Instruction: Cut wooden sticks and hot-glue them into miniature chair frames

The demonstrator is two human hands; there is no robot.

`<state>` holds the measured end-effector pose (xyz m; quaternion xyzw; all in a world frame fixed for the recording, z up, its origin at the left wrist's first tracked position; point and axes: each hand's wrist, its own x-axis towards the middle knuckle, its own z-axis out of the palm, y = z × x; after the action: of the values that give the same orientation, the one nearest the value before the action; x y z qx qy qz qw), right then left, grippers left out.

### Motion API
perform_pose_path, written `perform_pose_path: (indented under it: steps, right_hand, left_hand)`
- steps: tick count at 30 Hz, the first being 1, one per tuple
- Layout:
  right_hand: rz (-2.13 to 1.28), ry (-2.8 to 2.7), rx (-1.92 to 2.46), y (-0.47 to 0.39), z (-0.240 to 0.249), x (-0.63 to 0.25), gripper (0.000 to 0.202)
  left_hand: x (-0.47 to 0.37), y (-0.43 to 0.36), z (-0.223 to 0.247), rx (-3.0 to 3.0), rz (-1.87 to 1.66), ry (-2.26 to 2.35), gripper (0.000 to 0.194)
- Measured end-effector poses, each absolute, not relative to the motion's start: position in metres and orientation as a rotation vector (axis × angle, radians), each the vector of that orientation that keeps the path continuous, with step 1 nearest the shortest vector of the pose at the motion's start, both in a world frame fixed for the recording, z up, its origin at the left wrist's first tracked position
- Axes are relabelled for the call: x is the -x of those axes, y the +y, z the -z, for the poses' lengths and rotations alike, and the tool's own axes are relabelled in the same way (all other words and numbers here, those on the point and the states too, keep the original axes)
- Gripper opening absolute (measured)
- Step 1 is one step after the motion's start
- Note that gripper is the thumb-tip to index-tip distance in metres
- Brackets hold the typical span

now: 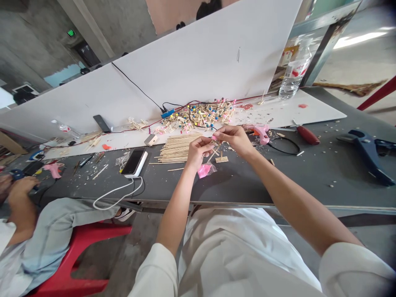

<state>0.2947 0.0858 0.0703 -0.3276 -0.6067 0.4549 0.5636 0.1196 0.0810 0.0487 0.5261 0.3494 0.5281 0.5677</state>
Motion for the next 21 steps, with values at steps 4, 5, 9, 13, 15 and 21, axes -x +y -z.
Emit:
perform_pose_path:
  steps: [4, 5, 9, 13, 15, 21]
  right_hand:
    - [-1.080, -1.452, 0.755, 0.0880, -0.0681, -0.2949, 0.037]
    - [-1.072, -1.467, 0.756, 0.0883, -0.0676, -0.2950, 0.036]
    - [-1.044, -1.484, 0.753, 0.0876, -0.0677, -0.2948, 0.034]
    - [-1.054, -1.482, 0.764, 0.0850, -0.0704, -0.2942, 0.033]
    - [-1.049, -1.493, 0.769, 0.0841, -0.0715, -0.2943, 0.032]
    - [-1.048, -1.513, 0.751, 0.0847, -0.0709, -0.2947, 0.034]
  left_hand:
    - [-0.1198, 0.0812, -0.0484, -1.254, -1.249, 0.826, 0.028]
    - [-0.1199, 0.0813, -0.0484, -1.256, -1.249, 0.824, 0.028]
    - [-0.1201, 0.0815, -0.0481, -1.252, -1.256, 0.818, 0.027]
    - [-0.1198, 0.0816, -0.0478, -1.264, -1.243, 0.836, 0.027]
    - [-0.1196, 0.0815, -0.0478, -1.269, -1.232, 0.836, 0.027]
    - [-0.1190, 0.0817, -0.0474, -1.265, -1.210, 0.820, 0.024]
